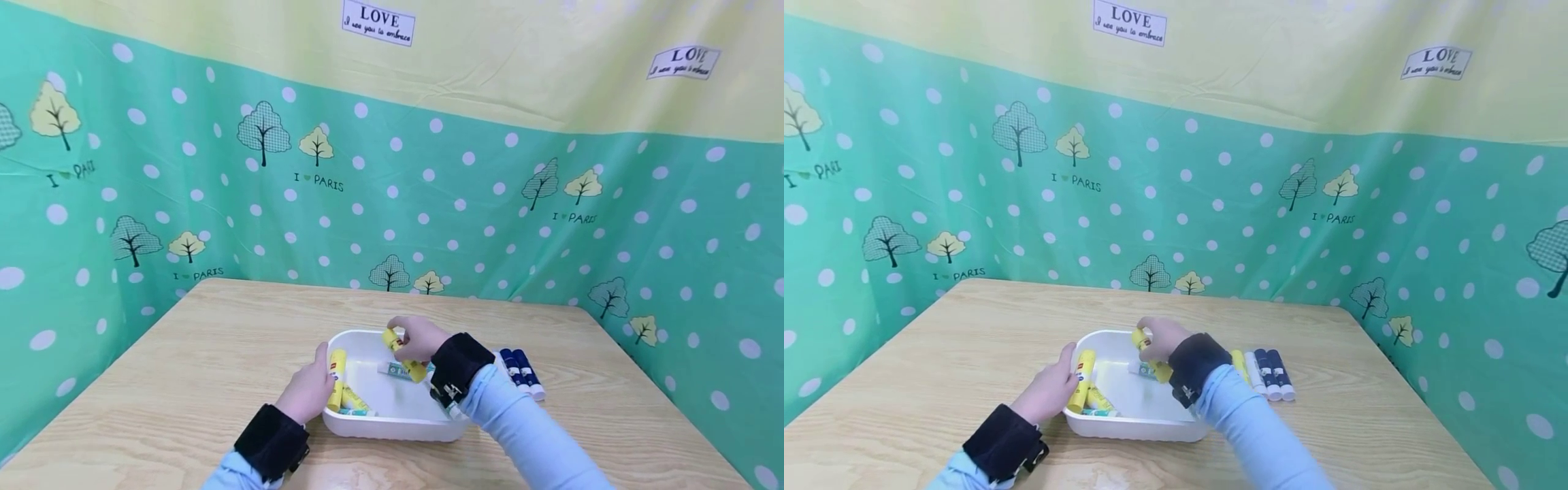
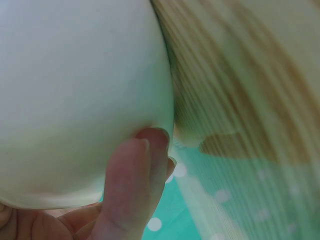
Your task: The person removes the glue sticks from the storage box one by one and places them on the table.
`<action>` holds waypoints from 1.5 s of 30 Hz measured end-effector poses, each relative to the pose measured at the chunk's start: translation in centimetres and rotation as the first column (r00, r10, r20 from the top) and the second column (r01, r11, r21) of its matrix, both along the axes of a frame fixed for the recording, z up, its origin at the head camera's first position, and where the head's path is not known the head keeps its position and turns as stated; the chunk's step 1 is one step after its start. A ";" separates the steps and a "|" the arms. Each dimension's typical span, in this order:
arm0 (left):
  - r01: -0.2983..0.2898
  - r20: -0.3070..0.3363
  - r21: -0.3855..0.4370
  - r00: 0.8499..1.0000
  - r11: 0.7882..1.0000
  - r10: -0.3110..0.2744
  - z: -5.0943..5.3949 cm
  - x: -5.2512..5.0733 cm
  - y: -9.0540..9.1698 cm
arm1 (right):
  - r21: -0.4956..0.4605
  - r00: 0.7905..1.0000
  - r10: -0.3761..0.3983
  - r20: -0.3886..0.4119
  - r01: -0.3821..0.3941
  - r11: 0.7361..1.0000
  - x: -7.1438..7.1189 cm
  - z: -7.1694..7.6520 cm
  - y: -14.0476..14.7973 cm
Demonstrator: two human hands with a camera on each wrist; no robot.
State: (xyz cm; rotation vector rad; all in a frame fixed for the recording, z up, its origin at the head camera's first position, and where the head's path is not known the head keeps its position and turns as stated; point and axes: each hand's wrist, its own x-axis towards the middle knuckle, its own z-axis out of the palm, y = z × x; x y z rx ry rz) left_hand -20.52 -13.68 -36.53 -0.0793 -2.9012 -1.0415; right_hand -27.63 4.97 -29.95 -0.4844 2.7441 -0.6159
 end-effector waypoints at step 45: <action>0.003 -0.007 0.007 1.000 1.000 -0.003 -0.4 -0.2 -0.1 | -0.086 0.930 -0.366 -0.030 0.363 0.928 -1.8 -0.9 21.4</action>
